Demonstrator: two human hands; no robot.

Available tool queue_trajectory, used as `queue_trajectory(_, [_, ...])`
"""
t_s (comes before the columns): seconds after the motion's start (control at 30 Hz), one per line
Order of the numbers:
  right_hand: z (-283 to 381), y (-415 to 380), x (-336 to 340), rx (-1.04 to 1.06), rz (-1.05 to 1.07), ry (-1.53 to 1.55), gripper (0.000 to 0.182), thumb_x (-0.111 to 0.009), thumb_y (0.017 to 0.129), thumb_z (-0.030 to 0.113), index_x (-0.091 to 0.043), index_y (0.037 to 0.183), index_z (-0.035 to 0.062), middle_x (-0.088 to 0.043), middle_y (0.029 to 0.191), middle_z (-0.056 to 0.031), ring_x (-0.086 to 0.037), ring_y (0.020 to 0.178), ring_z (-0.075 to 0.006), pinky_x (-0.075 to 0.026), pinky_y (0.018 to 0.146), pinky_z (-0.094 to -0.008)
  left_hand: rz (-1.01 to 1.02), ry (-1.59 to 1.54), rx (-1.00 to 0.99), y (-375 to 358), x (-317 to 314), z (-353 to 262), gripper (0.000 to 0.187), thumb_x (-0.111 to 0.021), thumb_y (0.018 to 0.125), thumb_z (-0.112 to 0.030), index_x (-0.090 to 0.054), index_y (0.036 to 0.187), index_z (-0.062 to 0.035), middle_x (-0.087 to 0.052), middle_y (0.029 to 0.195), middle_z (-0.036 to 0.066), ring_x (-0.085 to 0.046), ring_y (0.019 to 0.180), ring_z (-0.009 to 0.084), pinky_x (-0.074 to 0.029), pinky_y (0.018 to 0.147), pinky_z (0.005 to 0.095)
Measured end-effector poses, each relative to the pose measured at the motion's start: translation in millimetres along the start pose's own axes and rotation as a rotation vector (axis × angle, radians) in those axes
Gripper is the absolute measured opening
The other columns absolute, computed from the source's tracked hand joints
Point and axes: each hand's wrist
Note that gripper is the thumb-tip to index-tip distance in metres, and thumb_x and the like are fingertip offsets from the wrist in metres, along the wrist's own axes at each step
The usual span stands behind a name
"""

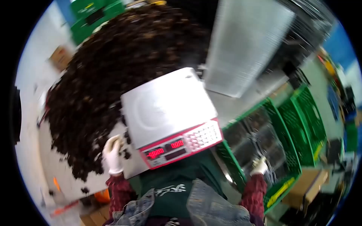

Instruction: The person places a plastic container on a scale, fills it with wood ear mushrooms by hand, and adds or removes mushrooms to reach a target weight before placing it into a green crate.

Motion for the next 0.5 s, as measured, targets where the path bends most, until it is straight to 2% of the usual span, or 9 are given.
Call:
queue_trajectory(0.07, [29.7, -29.6, -39.9, 0.318, -0.058, 0.062, 0.043, -0.054, 0.097, 0.040, -0.063, 0.081, 0.0019, -0.056, 0.059, -0.0031, -0.044, 0.040, -0.0118, -0.030, 0.037, -0.0232, -0.013, 0.167, -0.169, 18.1, 9.6, 19.6, 0.016, -0.060, 0.088, 0.000, -0.067, 0.103, 0.0011, -0.067, 0.094, 0.006, -0.062, 0.083, 0.0141, -0.049, 0.077, 0.0249])
queue_trajectory(0.17, [139.6, -116.4, -92.5, 0.625, 0.215, -0.053, 0.041, -0.052, 0.099, 0.039, -0.062, 0.079, 0.0039, -0.049, 0.058, 0.0012, -0.037, 0.042, -0.0055, -0.027, 0.040, -0.0205, 0.031, 0.271, -0.263, 60.2, 8.7, 16.9, 0.020, -0.062, 0.086, -0.002, -0.067, 0.105, -0.0013, -0.066, 0.101, 0.011, -0.062, 0.092, 0.0202, -0.049, 0.082, 0.0292])
queue_trajectory(0.2, [177.1, -168.9, -119.2, 0.898, 0.269, -0.081, 0.043, -0.051, 0.099, 0.040, -0.061, 0.078, 0.0038, -0.045, 0.056, 0.0029, -0.034, 0.044, -0.0045, -0.027, 0.043, -0.0207, 0.001, 0.428, -0.471, 87.2, 10.4, 20.6, 0.022, -0.065, 0.085, -0.005, -0.068, 0.106, -0.0029, -0.065, 0.107, 0.012, -0.062, 0.098, 0.0232, -0.048, 0.085, 0.0311])
queue_trajectory(0.23, [219.6, -225.1, -148.0, 0.968, 0.149, -0.130, 0.043, -0.048, 0.101, 0.038, -0.062, 0.080, 0.0033, -0.039, 0.053, 0.0058, -0.034, 0.046, -0.0040, -0.026, 0.046, -0.0213, -0.020, 0.584, -0.678, 115.4, 10.6, 22.9, 0.023, -0.067, 0.084, -0.009, -0.068, 0.107, -0.0045, -0.064, 0.112, 0.013, -0.061, 0.103, 0.0262, -0.048, 0.089, 0.0331])
queue_trajectory(0.27, [257.0, -240.3, -157.2, 1.114, 0.185, -0.182, 0.043, -0.045, 0.103, 0.036, -0.065, 0.088, 0.0005, -0.039, 0.056, 0.0040, -0.036, 0.050, -0.0050, -0.029, 0.050, -0.0221, -0.049, 0.685, -0.625, 141.5, 12.0, 23.2, 0.030, -0.068, 0.084, -0.017, -0.067, 0.113, -0.0095, -0.058, 0.124, 0.015, -0.055, 0.114, 0.0300, -0.043, 0.096, 0.0391])
queue_trajectory(0.33, [322.7, -266.8, -176.3, 1.736, -0.031, -0.386, 0.034, -0.043, 0.104, 0.026, -0.064, 0.103, -0.0012, -0.046, 0.068, -0.0001, -0.042, 0.060, -0.0078, -0.036, 0.057, -0.0243, -0.143, 0.947, -0.390, 173.9, 9.5, 19.9, 0.044, -0.070, 0.083, -0.033, -0.062, 0.125, -0.0212, -0.043, 0.142, 0.016, -0.040, 0.131, 0.0365, -0.033, 0.106, 0.0517])
queue_trajectory(0.4, [378.3, -325.1, -223.1, 2.208, -0.242, -0.143, 0.023, -0.049, 0.100, 0.017, -0.061, 0.088, 0.0022, -0.055, 0.074, -0.0040, -0.051, 0.065, -0.0116, -0.042, 0.056, -0.0269, -0.143, 1.103, -0.065, 195.6, 12.2, 33.1, 0.061, -0.066, 0.081, -0.055, -0.050, 0.137, -0.0366, -0.024, 0.155, 0.015, -0.019, 0.141, 0.0426, -0.019, 0.107, 0.0681])
queue_trajectory(0.43, [407.7, -339.2, -236.8, 2.539, -0.386, -0.061, 0.019, -0.055, 0.096, 0.014, -0.059, 0.080, 0.0061, -0.061, 0.071, -0.0065, -0.057, 0.063, -0.0142, -0.047, 0.052, -0.0307, -0.097, 1.143, 0.021, 194.1, 12.0, 35.3, 0.062, -0.063, 0.079, -0.062, -0.054, 0.134, -0.0357, -0.027, 0.155, 0.012, -0.021, 0.140, 0.0428, -0.022, 0.108, 0.0653])
queue_trajectory(0.5, [451.2, -360.5, -258.5, 2.663, -0.491, -0.199, 0.020, -0.054, 0.097, 0.016, -0.059, 0.080, 0.0072, -0.061, 0.072, -0.0066, -0.057, 0.063, -0.0155, -0.046, 0.053, -0.0314, 0.102, 1.188, 0.038, 185.5, 12.0, 24.5, 0.063, -0.060, 0.078, -0.066, -0.057, 0.132, -0.0342, -0.034, 0.152, 0.009, -0.023, 0.139, 0.0434, -0.023, 0.107, 0.0646])
Point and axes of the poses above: each hand's wrist, its own y-axis towards the middle knuckle, its own x-axis out of the back of the hand, z = x × y
